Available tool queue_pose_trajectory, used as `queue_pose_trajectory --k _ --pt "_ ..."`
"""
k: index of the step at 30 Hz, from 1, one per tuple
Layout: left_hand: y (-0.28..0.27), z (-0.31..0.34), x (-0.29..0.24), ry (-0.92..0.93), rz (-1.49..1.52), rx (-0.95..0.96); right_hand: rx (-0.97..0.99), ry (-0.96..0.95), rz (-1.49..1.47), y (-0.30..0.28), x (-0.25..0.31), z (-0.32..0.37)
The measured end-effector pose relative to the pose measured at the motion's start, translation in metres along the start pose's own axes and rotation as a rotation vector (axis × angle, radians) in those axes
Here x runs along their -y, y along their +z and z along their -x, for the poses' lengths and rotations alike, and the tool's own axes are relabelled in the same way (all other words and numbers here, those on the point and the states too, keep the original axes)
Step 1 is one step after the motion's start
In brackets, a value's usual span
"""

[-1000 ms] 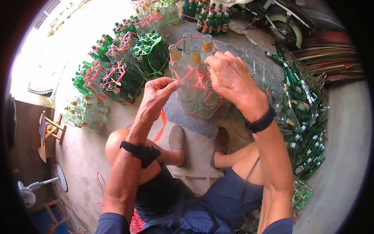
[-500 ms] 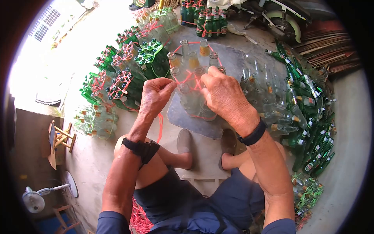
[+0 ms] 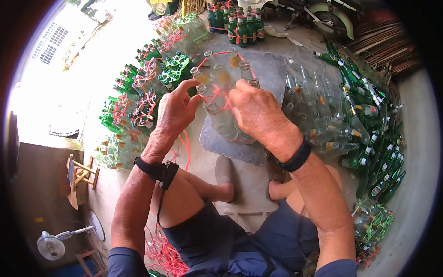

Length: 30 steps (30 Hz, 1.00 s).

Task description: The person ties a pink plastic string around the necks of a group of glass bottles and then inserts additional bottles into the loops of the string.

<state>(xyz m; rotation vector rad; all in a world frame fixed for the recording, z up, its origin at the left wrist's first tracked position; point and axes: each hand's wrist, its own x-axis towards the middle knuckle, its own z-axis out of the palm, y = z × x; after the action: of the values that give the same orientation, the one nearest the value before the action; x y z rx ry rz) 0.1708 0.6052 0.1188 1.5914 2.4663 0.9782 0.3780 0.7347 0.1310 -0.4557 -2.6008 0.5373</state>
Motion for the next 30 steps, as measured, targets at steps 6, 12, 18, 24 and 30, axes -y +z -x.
queue_pose_trajectory --k 6,12,18,24,30 --pt "-0.016 -0.019 0.002 0.166 -0.15 0.209 -0.004 0.013 0.02 0.0 0.001 0.002" --pt "-0.02 -0.028 0.004 0.268 -0.264 0.276 -0.014 0.056 0.085 -0.001 0.005 0.01" --pt "-0.023 -0.033 0.003 0.377 -0.337 0.308 0.007 0.046 0.109 -0.002 0.0 0.01" --pt "-0.025 -0.019 -0.005 0.339 -0.304 0.304 -0.009 0.04 0.174 -0.006 -0.005 0.01" --pt "-0.01 0.01 -0.034 0.361 -0.228 0.314 -0.039 0.037 0.197 -0.02 -0.046 -0.001"
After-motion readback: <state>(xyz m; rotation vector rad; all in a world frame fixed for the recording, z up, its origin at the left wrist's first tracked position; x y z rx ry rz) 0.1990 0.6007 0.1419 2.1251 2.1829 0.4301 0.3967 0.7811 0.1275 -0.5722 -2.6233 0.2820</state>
